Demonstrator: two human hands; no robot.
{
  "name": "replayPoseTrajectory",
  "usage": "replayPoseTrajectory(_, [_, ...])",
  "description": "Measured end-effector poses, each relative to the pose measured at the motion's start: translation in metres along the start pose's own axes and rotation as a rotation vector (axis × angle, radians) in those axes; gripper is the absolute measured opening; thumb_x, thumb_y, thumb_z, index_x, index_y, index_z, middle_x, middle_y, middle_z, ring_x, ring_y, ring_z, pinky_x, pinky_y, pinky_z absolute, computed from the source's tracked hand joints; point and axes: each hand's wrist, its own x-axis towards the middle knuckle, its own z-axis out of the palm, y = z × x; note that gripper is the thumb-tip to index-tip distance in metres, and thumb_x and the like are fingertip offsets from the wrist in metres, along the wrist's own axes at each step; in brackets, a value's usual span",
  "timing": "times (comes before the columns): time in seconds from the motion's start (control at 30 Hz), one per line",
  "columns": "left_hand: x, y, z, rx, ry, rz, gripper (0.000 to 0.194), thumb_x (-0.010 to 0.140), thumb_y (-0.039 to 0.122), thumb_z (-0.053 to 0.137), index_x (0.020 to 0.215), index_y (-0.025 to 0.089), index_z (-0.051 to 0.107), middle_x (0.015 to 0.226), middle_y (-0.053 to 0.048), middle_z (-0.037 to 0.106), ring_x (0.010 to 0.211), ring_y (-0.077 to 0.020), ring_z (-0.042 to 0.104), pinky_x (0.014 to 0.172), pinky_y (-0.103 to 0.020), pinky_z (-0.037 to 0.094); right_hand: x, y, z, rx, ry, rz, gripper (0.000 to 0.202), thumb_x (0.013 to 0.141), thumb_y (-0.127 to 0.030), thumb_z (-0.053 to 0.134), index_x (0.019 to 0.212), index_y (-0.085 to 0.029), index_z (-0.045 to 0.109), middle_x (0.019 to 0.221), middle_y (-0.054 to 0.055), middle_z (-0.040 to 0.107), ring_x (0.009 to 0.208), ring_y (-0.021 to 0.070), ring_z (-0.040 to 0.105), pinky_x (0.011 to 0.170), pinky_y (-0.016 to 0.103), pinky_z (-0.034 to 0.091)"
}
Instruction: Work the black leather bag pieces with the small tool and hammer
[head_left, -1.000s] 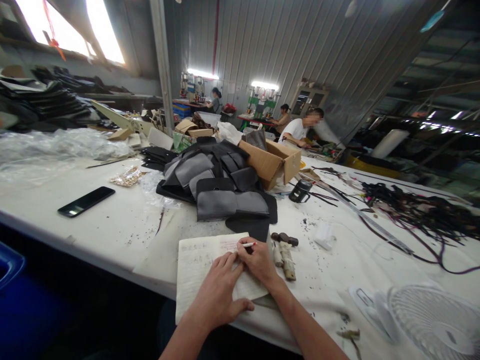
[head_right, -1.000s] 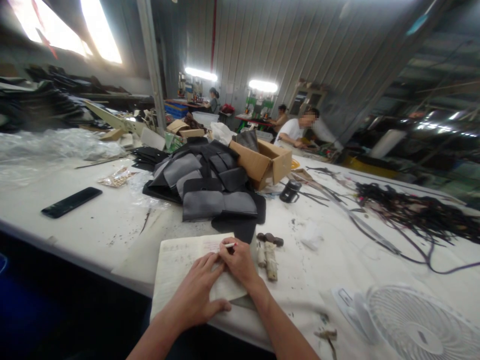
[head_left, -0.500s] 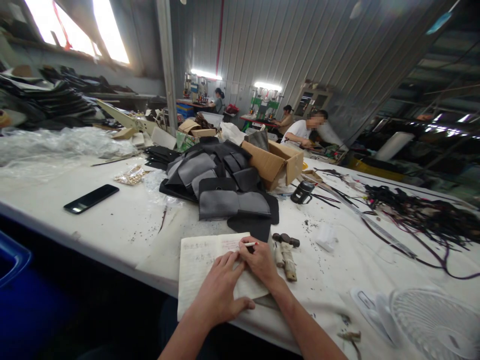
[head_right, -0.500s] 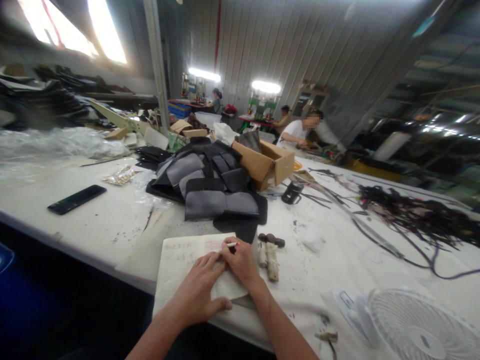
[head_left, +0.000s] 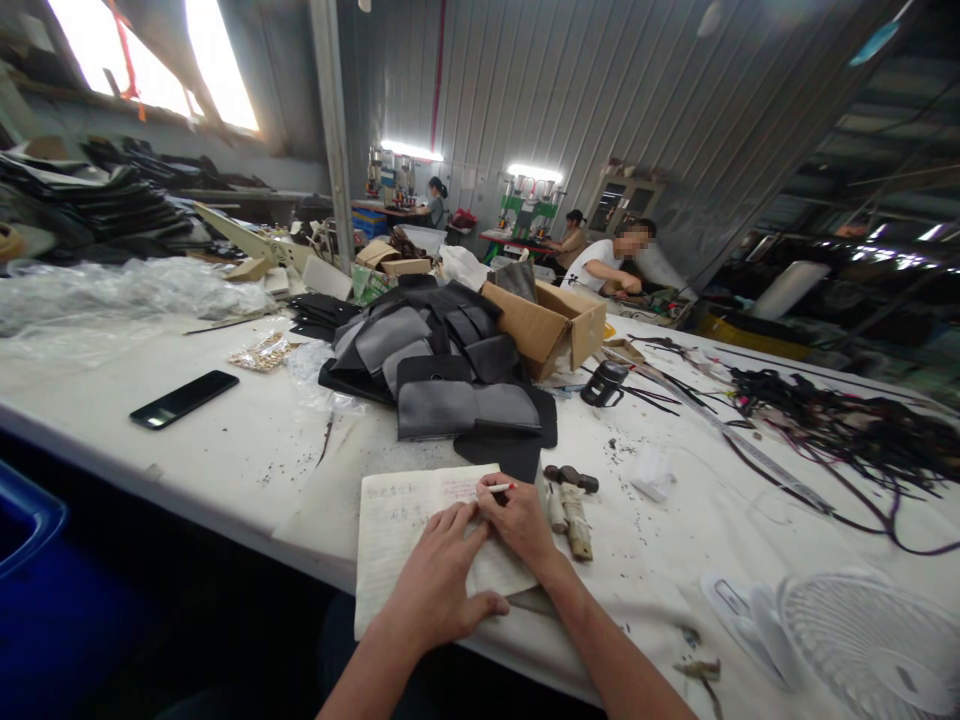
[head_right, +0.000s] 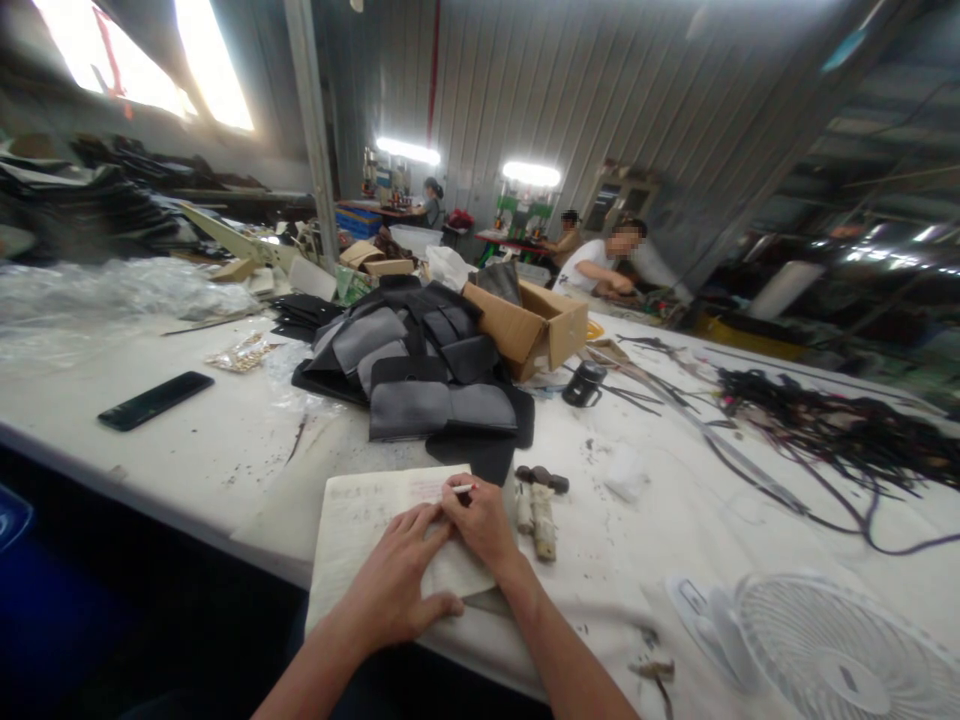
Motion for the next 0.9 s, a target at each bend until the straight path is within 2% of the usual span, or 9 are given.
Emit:
replayPoseTrajectory(0.13, [-0.0001, 0.0012, -0.0001, 0.002, -0.001, -0.004, 0.090, 0.072, 0.050, 0.098, 0.152, 0.028, 0.061, 0.169, -0.012, 0.052, 0.156, -0.0384, 0.044, 0.132, -0.056, 0.037, 0.0007, -0.0007, -0.0001, -0.002, 0.007, -0.006, 0.023, 0.104, -0.040, 0.063, 0.092, -0.025, 0.076, 0.085, 0.001, 0.078, 0.078, 0.0219, 0.071, 0.076, 0.032, 0.054])
replayPoseTrajectory(0.3, [-0.0004, 0.0007, 0.0002, 0.009, -0.010, -0.011, 0.099, 0.070, 0.050, 0.100, 0.157, 0.030, 0.058, 0.170, -0.012, 0.050, 0.156, -0.0389, 0.043, 0.132, -0.057, 0.036, 0.0001, 0.0011, 0.0006, -0.013, 0.022, -0.006, 0.025, 0.105, -0.039, 0.061, 0.090, -0.024, 0.075, 0.079, 0.000, 0.074, 0.072, 0.0206, 0.068, 0.072, 0.032, 0.052])
replayPoseTrajectory(0.5, [-0.0006, 0.0027, -0.0013, 0.010, 0.000, -0.010, 0.097, 0.070, 0.049, 0.101, 0.156, 0.030, 0.059, 0.168, -0.011, 0.052, 0.154, -0.0376, 0.045, 0.132, -0.055, 0.038, -0.0010, 0.0012, 0.0011, -0.014, 0.010, -0.011, 0.025, 0.105, -0.040, 0.062, 0.092, -0.025, 0.077, 0.083, 0.001, 0.077, 0.073, 0.0206, 0.070, 0.072, 0.031, 0.053])
replayPoseTrajectory(0.63, [-0.0005, 0.0022, -0.0008, 0.014, 0.001, -0.015, 0.096, 0.070, 0.050, 0.100, 0.155, 0.028, 0.060, 0.169, -0.012, 0.052, 0.155, -0.0383, 0.045, 0.132, -0.055, 0.038, -0.0018, 0.0031, 0.0017, -0.019, 0.029, 0.005, 0.025, 0.104, -0.040, 0.062, 0.090, -0.025, 0.077, 0.076, 0.000, 0.075, 0.068, 0.0202, 0.068, 0.066, 0.030, 0.052])
replayPoseTrajectory(0.73, [-0.0007, 0.0006, 0.0004, 0.011, -0.006, -0.018, 0.098, 0.071, 0.050, 0.099, 0.158, 0.030, 0.057, 0.170, -0.012, 0.050, 0.156, -0.0392, 0.043, 0.132, -0.056, 0.037, -0.0024, 0.0044, 0.0021, -0.022, 0.046, 0.020, 0.026, 0.105, -0.040, 0.060, 0.092, -0.025, 0.076, 0.074, -0.001, 0.073, 0.065, 0.0201, 0.067, 0.062, 0.030, 0.051])
replayPoseTrajectory(0.9, [-0.0013, -0.0013, 0.0023, -0.011, -0.009, -0.020, 0.100, 0.074, 0.052, 0.097, 0.162, 0.033, 0.053, 0.173, -0.011, 0.047, 0.159, -0.0411, 0.041, 0.132, -0.059, 0.035, -0.0022, 0.0024, 0.0015, -0.033, 0.049, 0.010, 0.024, 0.104, -0.039, 0.061, 0.092, -0.025, 0.076, 0.078, 0.000, 0.074, 0.068, 0.0205, 0.068, 0.067, 0.031, 0.052])
